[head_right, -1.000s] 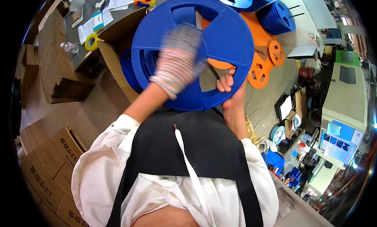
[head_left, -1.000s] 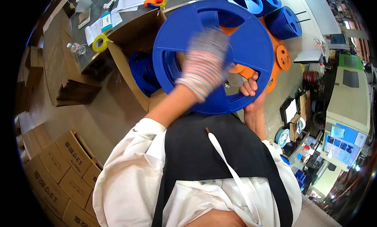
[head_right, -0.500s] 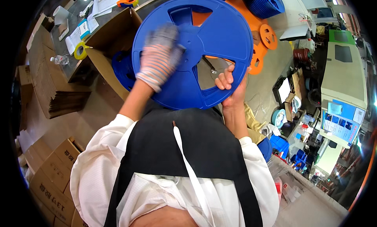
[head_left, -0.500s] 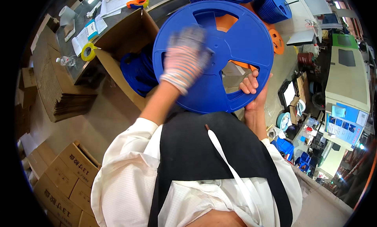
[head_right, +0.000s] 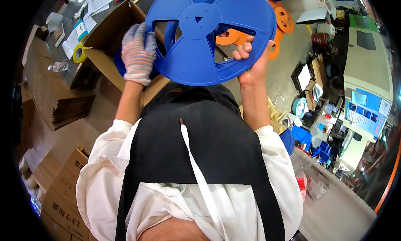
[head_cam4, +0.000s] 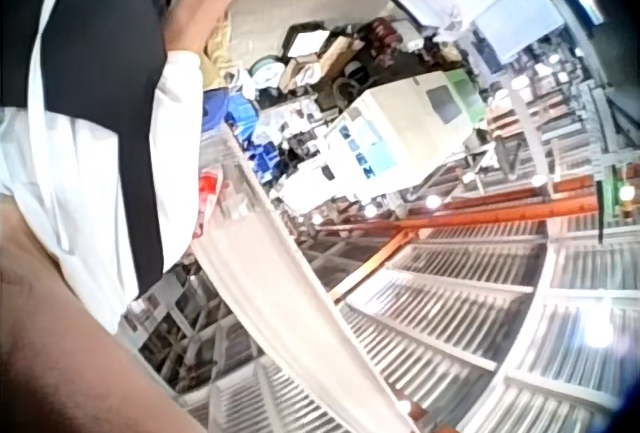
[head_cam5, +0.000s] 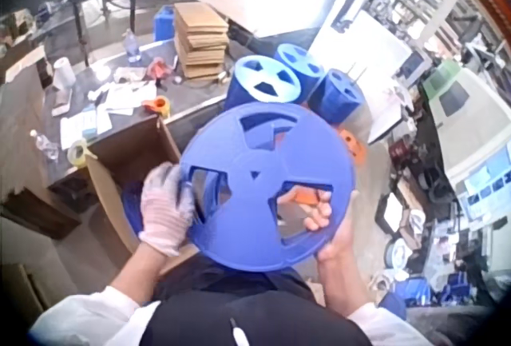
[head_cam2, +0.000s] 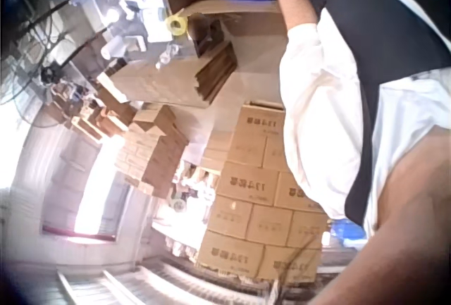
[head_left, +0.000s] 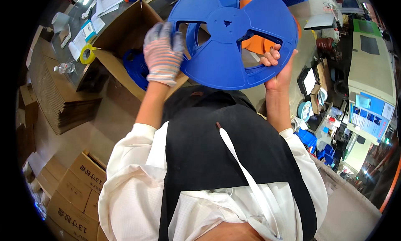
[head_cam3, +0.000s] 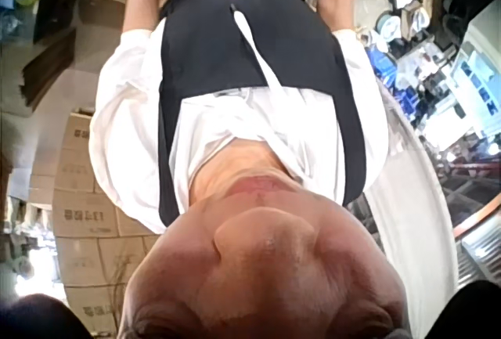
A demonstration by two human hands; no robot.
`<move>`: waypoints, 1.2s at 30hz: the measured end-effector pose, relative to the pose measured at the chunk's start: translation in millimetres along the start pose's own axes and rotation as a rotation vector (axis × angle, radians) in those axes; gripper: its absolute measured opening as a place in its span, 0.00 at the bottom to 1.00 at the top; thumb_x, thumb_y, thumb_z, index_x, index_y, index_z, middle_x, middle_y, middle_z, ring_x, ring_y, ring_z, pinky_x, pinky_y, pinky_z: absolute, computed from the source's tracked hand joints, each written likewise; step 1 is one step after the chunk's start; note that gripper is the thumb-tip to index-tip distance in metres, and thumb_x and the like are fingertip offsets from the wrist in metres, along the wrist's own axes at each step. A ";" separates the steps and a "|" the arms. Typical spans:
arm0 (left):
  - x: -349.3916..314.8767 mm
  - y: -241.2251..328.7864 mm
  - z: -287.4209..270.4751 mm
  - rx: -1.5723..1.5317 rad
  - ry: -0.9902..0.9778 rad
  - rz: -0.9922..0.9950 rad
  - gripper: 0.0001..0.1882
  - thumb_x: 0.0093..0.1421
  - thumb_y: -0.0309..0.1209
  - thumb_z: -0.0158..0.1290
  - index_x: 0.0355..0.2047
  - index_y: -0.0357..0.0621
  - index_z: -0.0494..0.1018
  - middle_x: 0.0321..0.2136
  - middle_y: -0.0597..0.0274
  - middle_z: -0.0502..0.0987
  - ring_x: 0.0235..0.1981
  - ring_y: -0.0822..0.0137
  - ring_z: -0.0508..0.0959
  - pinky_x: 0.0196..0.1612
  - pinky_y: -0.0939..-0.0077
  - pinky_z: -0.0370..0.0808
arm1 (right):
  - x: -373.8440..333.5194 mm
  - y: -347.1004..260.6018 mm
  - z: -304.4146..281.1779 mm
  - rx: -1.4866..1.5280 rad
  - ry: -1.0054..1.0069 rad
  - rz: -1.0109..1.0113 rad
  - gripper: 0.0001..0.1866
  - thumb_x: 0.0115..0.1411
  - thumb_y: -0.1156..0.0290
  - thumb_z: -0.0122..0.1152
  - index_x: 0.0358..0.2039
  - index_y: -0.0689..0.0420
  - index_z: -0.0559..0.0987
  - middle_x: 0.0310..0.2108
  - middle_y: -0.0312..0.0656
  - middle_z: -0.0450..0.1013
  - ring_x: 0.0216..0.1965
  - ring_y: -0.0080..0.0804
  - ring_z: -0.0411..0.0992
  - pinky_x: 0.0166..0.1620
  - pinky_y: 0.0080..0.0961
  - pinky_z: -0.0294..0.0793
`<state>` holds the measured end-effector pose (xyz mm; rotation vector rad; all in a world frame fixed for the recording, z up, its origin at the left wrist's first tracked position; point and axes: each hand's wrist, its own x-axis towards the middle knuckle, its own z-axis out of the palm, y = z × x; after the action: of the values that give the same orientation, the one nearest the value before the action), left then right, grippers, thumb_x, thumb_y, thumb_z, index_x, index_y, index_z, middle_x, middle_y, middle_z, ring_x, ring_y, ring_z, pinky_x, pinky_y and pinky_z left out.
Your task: The person repeatedly picks up blue plastic spools from a table and places them into a cardboard box. The person handles the spools one at a time, stacking them vertically inside the box.
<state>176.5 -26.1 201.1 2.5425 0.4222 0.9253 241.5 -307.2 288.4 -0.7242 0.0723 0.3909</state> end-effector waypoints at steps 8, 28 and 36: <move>-17.8 40.7 9.6 -1.447 -0.359 -0.659 0.46 0.54 0.34 0.58 0.68 0.46 0.44 0.53 0.44 0.69 0.53 0.55 0.71 0.56 0.67 0.68 | -29.1 68.3 94.0 -0.638 -0.246 -0.019 0.34 0.67 0.45 0.38 0.52 0.69 0.67 0.42 0.53 0.75 0.40 0.40 0.77 0.43 0.32 0.77; -34.2 -27.6 -44.3 -2.904 -0.251 -0.608 0.43 0.55 0.48 0.58 0.63 0.39 0.53 0.53 0.47 0.65 0.53 0.56 0.71 0.63 0.58 0.64 | -11.3 -16.1 3.2 -0.687 0.262 -0.172 0.38 0.63 0.35 0.33 0.52 0.57 0.70 0.54 0.38 0.67 0.49 0.30 0.69 0.35 0.18 0.68; -30.5 -39.8 -58.1 -2.722 -0.243 -0.437 0.42 0.55 0.47 0.59 0.62 0.39 0.54 0.54 0.45 0.64 0.54 0.55 0.70 0.63 0.57 0.63 | -20.9 -22.2 -17.3 -0.158 0.079 -0.129 0.29 0.62 0.44 0.50 0.47 0.60 0.74 0.39 0.34 0.70 0.26 0.21 0.61 0.24 0.13 0.60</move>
<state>109.9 11.6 206.8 -0.0387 -0.3378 0.1972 231.7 -340.4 293.5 -0.8951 0.0691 0.2467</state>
